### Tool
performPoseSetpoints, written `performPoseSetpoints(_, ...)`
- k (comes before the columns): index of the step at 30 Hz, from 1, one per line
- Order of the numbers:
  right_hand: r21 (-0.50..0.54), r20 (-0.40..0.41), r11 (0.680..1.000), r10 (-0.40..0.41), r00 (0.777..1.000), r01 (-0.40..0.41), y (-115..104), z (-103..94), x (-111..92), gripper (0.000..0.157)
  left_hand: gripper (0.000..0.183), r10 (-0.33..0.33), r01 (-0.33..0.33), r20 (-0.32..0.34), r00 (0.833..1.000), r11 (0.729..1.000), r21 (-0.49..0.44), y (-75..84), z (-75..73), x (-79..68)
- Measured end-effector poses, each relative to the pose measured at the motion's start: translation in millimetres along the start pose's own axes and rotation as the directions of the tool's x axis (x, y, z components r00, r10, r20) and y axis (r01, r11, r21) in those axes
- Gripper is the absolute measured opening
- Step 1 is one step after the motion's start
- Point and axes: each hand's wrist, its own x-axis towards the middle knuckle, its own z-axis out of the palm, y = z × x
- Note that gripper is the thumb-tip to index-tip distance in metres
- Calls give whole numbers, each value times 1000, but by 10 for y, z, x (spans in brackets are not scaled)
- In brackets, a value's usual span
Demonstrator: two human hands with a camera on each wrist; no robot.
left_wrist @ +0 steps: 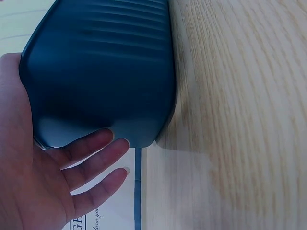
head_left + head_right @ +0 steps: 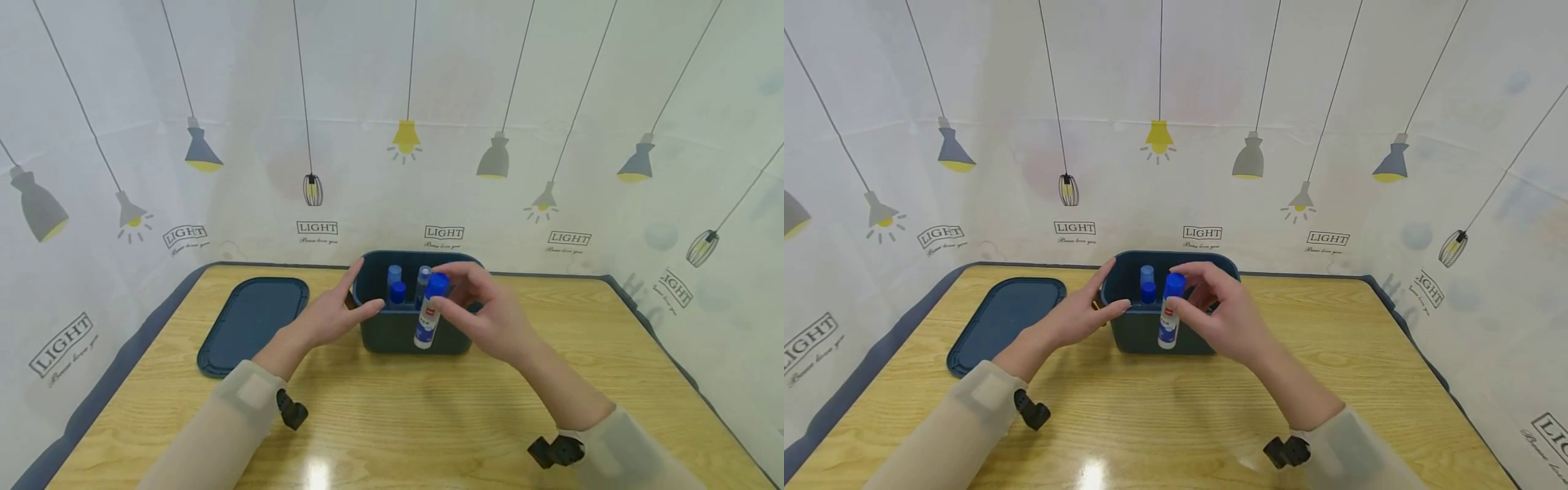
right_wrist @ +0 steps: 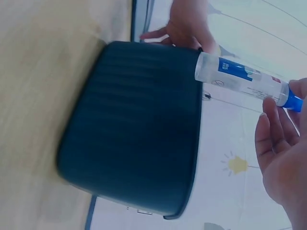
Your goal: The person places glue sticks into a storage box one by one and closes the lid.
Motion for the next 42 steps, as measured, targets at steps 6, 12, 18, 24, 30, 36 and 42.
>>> performPoseSetpoints(6,-7,-122,1000,21,992,-22,18,-98,172,42,106,4,-4,3,1000,1000,-3,-6,-7,4)
performPoseSetpoints(12,4,-187,996,83,979,-84,112,-127,277,40,106,2,-2,5,1000,1000,-4,-5,3,5)
performPoseSetpoints(18,-6,-194,992,124,973,-128,274,-120,320,38,105,12,-12,0,1000,1000,1,1,6,10)
performPoseSetpoints(24,-61,-146,981,175,974,-186,457,-74,327,38,104,15,-15,-5,1000,1000,6,15,8,17)
performPoseSetpoints(30,-137,-43,964,225,973,-229,610,-3,340,42,105,14,-14,-4,1000,1000,10,14,6,13)
performPoseSetpoints(36,-160,44,959,245,968,-236,709,78,376,38,105,5,-5,0,1000,1000,-5,6,9,3)
performPoseSetpoints(42,-220,112,941,286,952,-257,735,136,395,33,106,4,-4,-2,1000,1000,-6,9,-3,0)
